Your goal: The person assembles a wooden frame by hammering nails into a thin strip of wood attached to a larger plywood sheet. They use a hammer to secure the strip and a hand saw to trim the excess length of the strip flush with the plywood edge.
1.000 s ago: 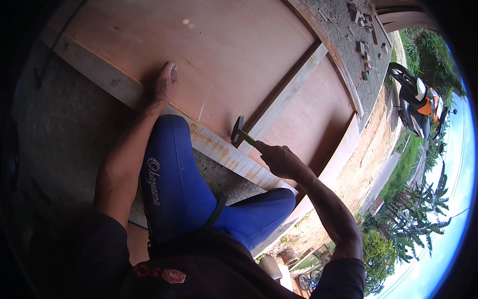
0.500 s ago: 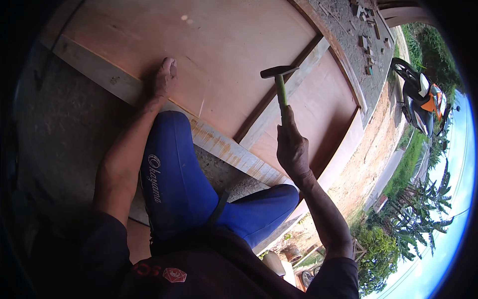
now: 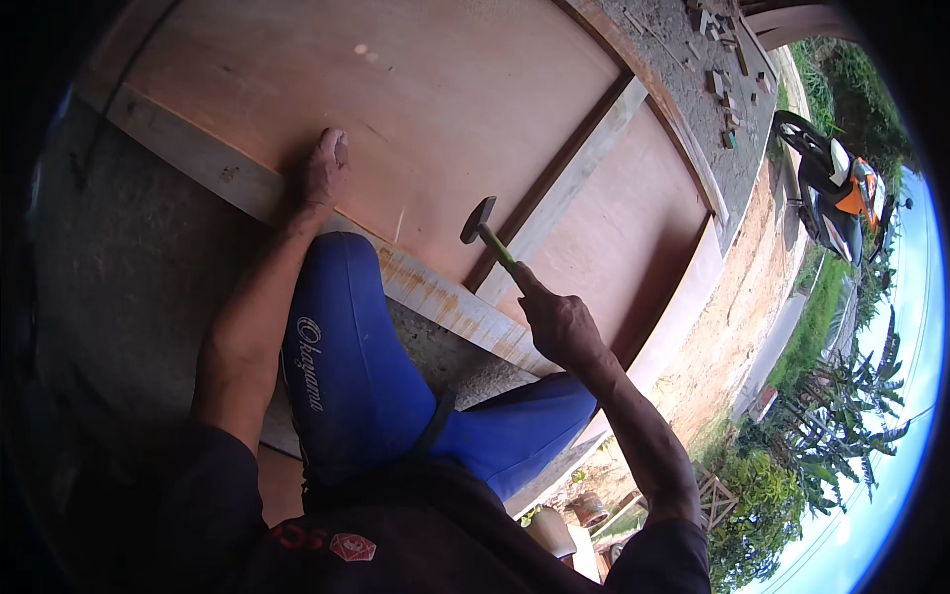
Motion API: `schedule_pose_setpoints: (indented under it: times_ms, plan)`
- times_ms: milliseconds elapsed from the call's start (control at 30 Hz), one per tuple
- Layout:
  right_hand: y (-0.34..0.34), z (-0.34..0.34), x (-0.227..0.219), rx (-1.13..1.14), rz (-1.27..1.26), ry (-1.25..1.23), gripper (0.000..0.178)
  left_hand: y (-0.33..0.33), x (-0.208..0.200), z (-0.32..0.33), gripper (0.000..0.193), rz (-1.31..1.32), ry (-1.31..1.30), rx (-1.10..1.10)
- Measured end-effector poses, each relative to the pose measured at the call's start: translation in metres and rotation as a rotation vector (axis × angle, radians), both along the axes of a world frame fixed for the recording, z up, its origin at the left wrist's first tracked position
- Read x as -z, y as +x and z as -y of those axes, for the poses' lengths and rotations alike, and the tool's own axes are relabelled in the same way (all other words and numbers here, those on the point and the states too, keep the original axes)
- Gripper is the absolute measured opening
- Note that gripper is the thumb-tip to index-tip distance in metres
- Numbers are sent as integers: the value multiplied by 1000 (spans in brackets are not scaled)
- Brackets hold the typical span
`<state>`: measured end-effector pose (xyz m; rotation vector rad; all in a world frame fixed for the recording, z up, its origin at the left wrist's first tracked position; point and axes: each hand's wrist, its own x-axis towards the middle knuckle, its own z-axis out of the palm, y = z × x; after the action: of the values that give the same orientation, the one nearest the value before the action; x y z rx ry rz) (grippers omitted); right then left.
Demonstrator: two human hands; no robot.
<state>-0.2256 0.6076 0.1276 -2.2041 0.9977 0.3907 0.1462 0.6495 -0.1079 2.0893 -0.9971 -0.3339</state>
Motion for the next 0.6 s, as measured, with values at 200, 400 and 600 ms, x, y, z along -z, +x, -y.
schedule_pose_setpoints:
  times_ms: [200, 400, 600]
  plan:
    - [-19, -21, 14, -173, -67, 76, 57, -3, 8, 0, 7, 80, -55, 16]
    - [9, -21, -8, 47, -118, -8, 58, 8, 5, -13, 16, -16, 18, 1]
    - [-19, -37, 5, 528, 305, 749, 54, 17, 6, -3, 9, 54, -49, 38]
